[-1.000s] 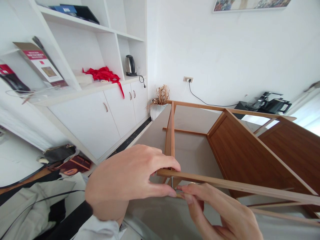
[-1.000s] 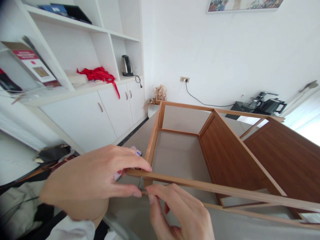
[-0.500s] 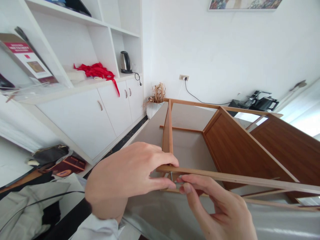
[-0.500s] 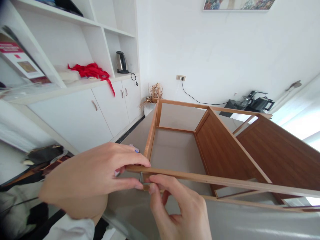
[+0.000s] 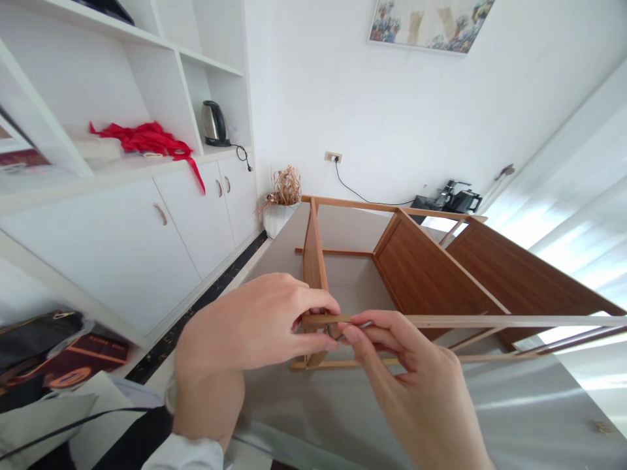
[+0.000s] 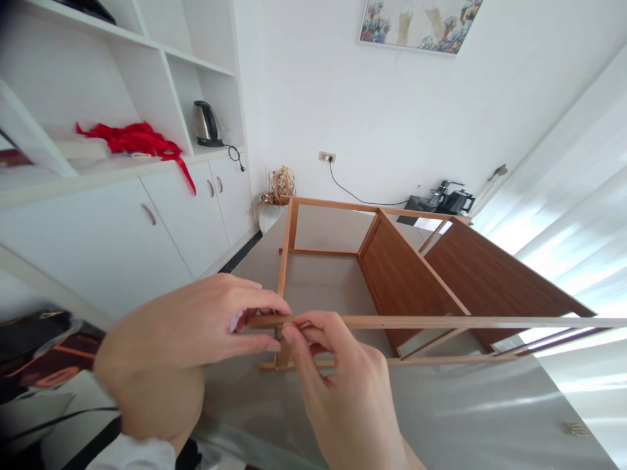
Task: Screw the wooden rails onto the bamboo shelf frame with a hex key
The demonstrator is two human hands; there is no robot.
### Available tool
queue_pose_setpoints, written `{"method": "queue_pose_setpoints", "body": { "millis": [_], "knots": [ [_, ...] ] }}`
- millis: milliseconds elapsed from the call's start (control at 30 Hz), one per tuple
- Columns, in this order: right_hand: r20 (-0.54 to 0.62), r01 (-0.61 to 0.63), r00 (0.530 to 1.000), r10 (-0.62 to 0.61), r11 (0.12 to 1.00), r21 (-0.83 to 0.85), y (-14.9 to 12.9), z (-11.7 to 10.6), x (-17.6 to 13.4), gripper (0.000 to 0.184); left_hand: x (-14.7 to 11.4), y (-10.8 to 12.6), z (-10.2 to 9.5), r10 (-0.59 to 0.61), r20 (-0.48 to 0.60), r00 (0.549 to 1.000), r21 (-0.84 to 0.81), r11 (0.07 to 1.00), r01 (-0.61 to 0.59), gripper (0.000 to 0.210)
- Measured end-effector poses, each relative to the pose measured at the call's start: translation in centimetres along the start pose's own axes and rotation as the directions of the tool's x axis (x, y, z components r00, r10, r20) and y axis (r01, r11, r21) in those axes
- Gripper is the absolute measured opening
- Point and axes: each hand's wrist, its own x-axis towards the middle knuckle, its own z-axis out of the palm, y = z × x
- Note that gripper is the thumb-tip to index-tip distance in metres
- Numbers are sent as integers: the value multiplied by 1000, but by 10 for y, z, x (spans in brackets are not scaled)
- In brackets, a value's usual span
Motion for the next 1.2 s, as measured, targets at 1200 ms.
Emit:
{"method": "queue_pose_setpoints", "body": {
  "millis": [1200],
  "knots": [
    [-70, 298, 947, -313, 939, -170, 64, 17, -26, 10, 1, -8, -4, 27, 5, 1000, -23, 999, -27, 27]
  ]
}}
